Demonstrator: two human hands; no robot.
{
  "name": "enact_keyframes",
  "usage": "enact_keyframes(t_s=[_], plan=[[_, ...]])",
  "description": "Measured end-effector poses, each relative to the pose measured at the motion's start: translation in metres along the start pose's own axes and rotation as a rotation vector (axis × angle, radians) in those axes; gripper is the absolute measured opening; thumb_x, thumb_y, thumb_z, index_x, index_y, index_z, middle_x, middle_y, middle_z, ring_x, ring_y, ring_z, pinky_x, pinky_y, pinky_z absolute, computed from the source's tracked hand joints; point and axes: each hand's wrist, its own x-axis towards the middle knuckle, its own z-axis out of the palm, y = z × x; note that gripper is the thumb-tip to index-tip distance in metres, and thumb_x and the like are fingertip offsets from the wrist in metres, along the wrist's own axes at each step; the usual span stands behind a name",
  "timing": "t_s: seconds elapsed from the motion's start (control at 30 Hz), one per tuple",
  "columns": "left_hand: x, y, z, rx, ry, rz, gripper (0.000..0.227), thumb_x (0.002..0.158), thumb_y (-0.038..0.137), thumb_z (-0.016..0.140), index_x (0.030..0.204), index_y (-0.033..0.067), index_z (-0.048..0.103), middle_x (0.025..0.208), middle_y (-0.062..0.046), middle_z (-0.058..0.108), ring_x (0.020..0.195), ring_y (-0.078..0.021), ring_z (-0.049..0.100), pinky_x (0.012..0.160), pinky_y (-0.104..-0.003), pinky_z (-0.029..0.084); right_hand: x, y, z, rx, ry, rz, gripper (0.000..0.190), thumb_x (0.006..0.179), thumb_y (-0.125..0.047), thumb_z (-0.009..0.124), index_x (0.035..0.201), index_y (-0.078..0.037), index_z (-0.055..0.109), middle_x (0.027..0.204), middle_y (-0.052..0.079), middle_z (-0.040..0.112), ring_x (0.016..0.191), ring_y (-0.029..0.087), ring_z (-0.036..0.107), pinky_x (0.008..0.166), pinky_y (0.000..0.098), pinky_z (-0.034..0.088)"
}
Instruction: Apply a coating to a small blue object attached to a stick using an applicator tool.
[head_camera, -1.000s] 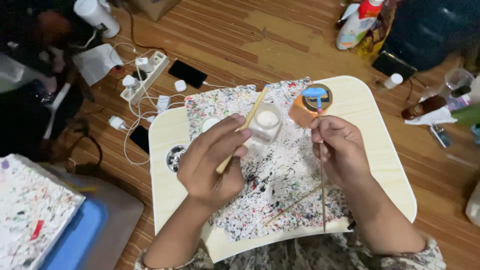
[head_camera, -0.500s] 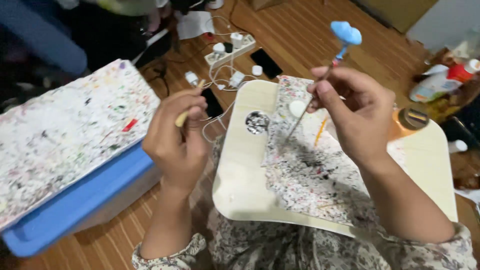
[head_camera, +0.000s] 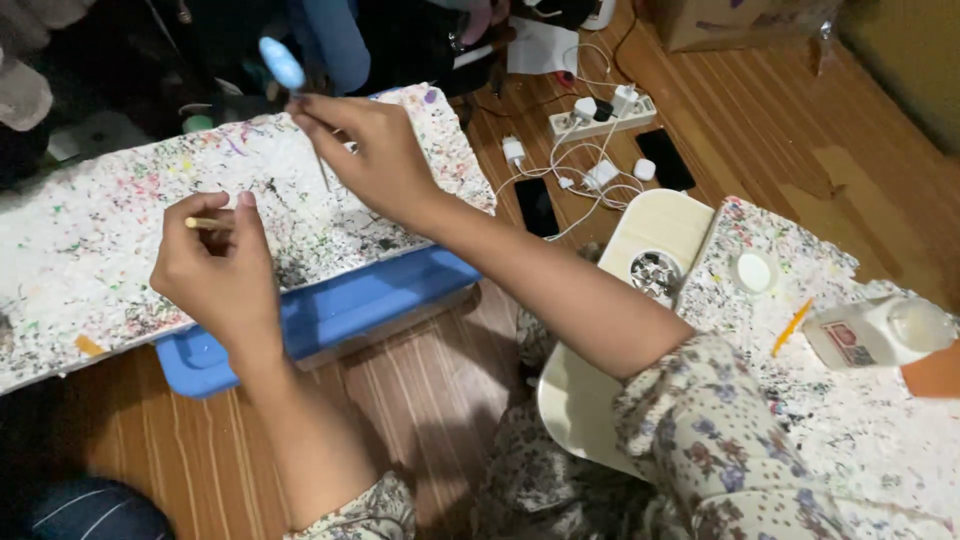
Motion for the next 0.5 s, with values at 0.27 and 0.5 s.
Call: enact_keyframes(t_s=[0.27,0.5], plan=[[-0.014,-0.073,0.021,0.159,0.111,-0.102,0.021,0.091,0.001,0.088,0.087,0.0046,0.069,0.07,-0.008,0.067,0.056,-0.0211,0.059,0.056,-0.03,0.05,-0.002,0.01,0.071,0.016,-0.013,-0.041,0.015,0.093,-0.008,0.068,0.106,-0.003,0.074,0.08,0.014,0.077,0.065,0.024,0.069,0.057,0.0329,0.054],[-0.028,-0.072,0.03,0.175,0.247,-0.143,0.019,0.088,0.003,0.084,0.082,0.0105,0.068,0.063,-0.011,0.064,0.056,-0.0302,0.066,0.053,-0.034,0.053,-0.021,0.066,0.098,0.03,-0.116,0.08,0.017,0.097,-0.01,0.067,0.112,-0.008,0.075,0.092,0.02,0.078,0.081,0.034,0.079,0.062,0.0331,0.065]])
